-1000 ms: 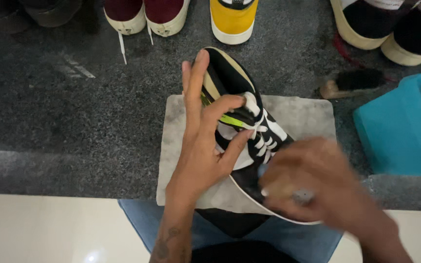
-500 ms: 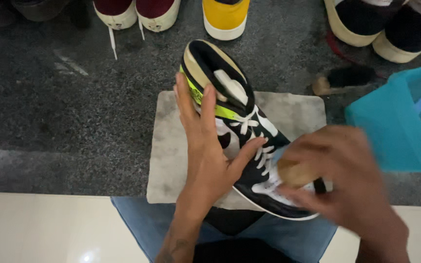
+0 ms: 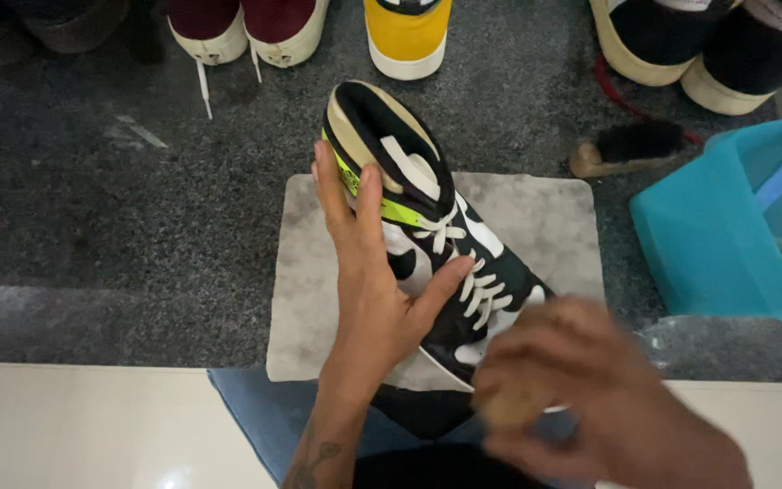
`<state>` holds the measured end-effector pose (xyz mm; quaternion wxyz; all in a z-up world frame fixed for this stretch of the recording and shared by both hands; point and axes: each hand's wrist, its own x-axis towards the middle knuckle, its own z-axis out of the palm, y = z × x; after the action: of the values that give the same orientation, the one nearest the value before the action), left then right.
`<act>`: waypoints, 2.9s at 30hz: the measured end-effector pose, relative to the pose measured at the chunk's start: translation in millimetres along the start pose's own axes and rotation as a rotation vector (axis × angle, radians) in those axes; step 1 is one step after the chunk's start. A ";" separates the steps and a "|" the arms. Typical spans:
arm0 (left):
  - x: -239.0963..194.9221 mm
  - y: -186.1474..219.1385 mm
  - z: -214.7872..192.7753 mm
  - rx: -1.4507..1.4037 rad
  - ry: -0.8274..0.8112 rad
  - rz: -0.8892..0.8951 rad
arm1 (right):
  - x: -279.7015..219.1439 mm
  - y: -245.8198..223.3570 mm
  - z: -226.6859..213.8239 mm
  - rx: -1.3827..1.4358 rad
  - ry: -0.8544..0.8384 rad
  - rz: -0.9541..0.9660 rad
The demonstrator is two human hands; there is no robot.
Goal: The person scrubs a black and white sneaker with a brush, then places it aside. They pick up a pair of black shoes, dip a toothbrush into a blue container, and scrub the black shoes with the toothbrush.
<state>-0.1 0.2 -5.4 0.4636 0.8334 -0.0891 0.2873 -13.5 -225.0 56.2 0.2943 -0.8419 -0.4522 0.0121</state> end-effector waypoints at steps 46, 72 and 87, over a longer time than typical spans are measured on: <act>17.7 15.7 -7.5 -0.085 0.042 -0.042 | -2.5 20.4 -6.4 0.300 0.168 0.303; 15.8 3.3 -16.5 -0.267 -0.125 -0.018 | 14.2 -30.3 -14.6 0.475 -0.322 -0.015; 14.3 -1.2 -19.2 -0.285 -0.123 -0.045 | 6.3 -5.3 -11.5 -0.299 -0.016 0.008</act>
<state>4.5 18.3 9.5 0.5772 0.7770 -0.1387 0.2096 -10.5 -223.5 69.9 0.1619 -0.8780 -0.4480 -0.0475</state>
